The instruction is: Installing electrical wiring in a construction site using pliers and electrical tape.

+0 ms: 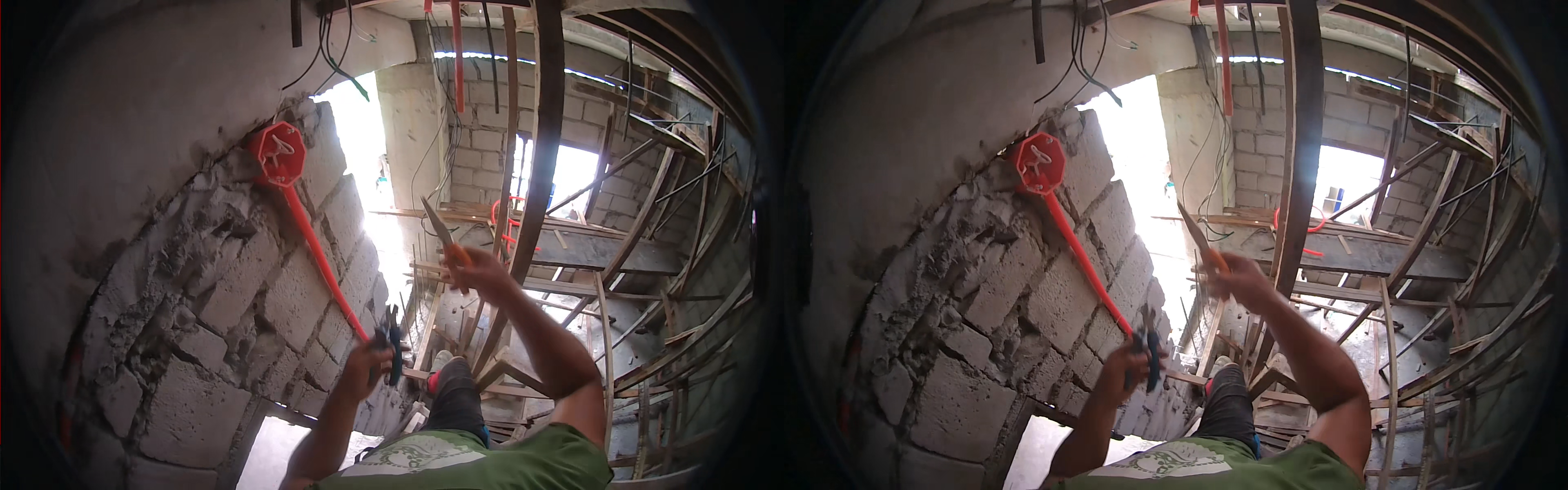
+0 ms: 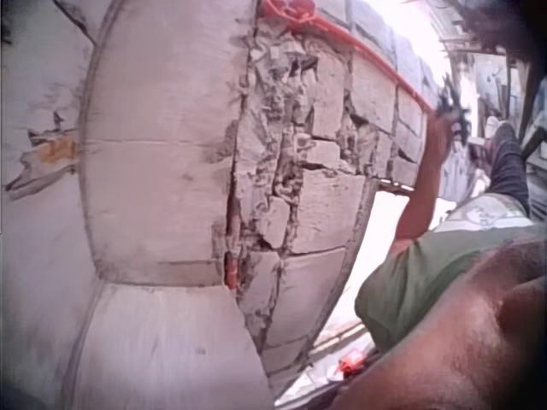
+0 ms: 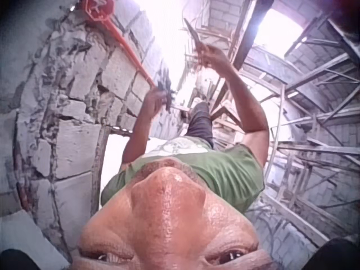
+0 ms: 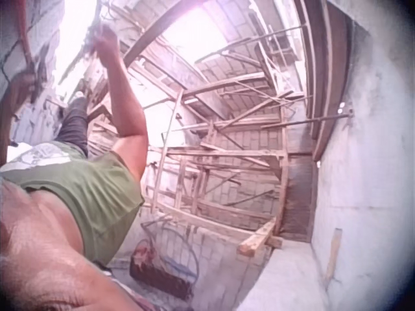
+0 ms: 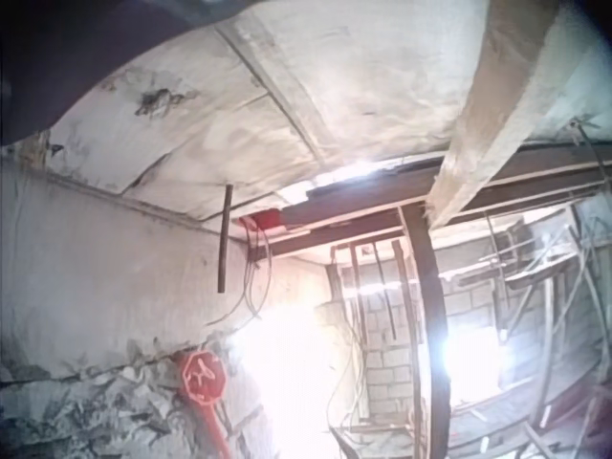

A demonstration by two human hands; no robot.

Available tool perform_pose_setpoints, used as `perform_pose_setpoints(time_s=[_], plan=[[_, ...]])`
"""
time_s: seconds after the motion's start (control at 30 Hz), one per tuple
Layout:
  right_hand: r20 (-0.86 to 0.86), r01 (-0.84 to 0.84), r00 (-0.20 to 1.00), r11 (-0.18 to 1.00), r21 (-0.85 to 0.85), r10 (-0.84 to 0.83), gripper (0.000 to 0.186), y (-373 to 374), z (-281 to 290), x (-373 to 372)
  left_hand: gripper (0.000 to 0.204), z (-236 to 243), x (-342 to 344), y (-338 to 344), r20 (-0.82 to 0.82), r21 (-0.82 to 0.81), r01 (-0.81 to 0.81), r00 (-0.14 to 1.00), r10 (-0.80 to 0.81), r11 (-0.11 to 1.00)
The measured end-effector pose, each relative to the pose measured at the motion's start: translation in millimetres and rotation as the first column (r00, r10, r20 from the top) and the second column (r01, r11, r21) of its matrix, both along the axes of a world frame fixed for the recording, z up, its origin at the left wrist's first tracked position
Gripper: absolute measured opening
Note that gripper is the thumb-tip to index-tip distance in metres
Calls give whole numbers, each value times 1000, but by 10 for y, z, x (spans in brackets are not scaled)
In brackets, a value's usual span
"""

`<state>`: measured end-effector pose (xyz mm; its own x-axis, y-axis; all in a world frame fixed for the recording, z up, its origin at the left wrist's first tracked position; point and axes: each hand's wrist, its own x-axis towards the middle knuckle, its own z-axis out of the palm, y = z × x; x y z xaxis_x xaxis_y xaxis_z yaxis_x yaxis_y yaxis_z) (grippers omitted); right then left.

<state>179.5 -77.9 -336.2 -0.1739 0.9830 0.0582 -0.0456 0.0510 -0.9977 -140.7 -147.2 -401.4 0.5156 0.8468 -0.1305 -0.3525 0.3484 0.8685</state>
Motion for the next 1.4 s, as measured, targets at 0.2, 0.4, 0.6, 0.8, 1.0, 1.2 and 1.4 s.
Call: perform_pose_setpoints(time_s=[0.2,0.4,0.6,0.8,1.0,1.2,1.4], plan=[[230,-108,971,979,173,67,58,491,1444,-340,23,-1037,-356,-893,-199,-306,-93,980,32,947],[387,-202,916,956,212,107,58,745,1996,-628,13,-1230,-468,-1234,-270,-384,-197,958,94,902],[364,-127,931,948,292,13,47,722,2292,-963,14,-1147,-466,-1119,-235,-313,-250,955,181,916],[808,-7,270,838,546,-524,33,738,2387,-856,13,-1114,-402,-1005,-261,-245,-239,950,173,940],[721,199,-38,702,684,-692,34,696,2476,-229,16,-1115,-283,-901,-318,-177,-184,941,121,967],[770,77,32,769,634,-638,34,-214,2703,-109,29,-569,-370,-119,-391,415,-163,856,337,895],[759,30,205,780,625,-617,24,-704,3113,-156,41,1432,-151,1107,-160,949,-42,787,595,311]])
